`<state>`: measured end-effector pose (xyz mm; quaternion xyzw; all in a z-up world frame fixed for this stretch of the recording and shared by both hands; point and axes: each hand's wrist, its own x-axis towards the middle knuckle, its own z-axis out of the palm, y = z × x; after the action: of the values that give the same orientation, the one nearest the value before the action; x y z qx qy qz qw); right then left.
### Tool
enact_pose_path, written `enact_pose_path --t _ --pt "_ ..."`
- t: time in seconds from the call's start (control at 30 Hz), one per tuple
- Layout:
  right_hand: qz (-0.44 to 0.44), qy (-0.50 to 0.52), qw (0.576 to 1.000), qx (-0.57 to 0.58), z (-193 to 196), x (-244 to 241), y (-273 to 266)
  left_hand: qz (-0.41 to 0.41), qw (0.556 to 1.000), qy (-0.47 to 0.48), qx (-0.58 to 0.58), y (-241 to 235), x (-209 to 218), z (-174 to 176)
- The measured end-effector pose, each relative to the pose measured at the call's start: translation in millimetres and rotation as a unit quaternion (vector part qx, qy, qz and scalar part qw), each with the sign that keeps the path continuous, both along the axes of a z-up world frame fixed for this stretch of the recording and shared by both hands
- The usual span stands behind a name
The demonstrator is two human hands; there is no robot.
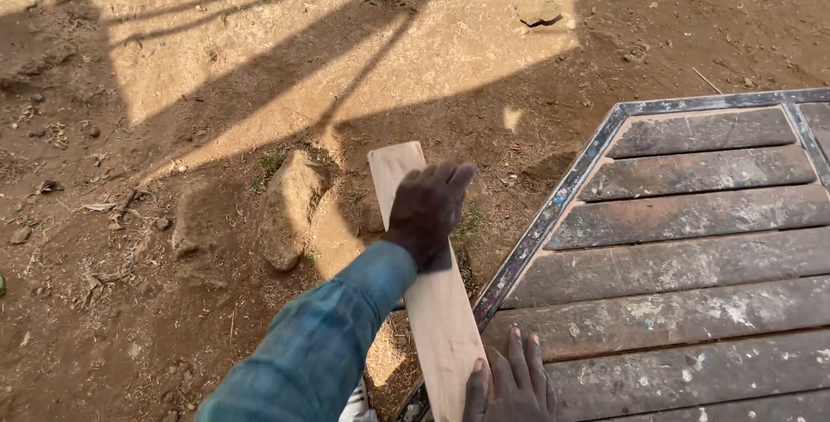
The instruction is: Picking up a wooden plank and sanding its edges and surface with sandpaper on a workbench
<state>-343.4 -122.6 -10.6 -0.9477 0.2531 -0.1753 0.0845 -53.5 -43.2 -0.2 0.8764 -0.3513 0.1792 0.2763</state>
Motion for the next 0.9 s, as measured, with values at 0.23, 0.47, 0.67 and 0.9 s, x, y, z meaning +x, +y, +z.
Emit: enact_pose_path --t 0.23,0.47,0.67,0.9 --pt "0.049 0.172 0.979 0.099 42 5 2 0.096 0.994 -0.036 0.042 8 -49 22" --pt "0.069 0.182 0.971 0.137 57 9 3 0.092 0.993 -0.075 0.016 16 2 4" --pt "0.075 0.179 0.972 0.131 55 7 1 0.192 0.97 -0.143 0.035 6 95 -3" --pt "0.035 0.182 0.975 0.12 44 9 5 -0.018 0.991 -0.109 0.069 10 -44 38"
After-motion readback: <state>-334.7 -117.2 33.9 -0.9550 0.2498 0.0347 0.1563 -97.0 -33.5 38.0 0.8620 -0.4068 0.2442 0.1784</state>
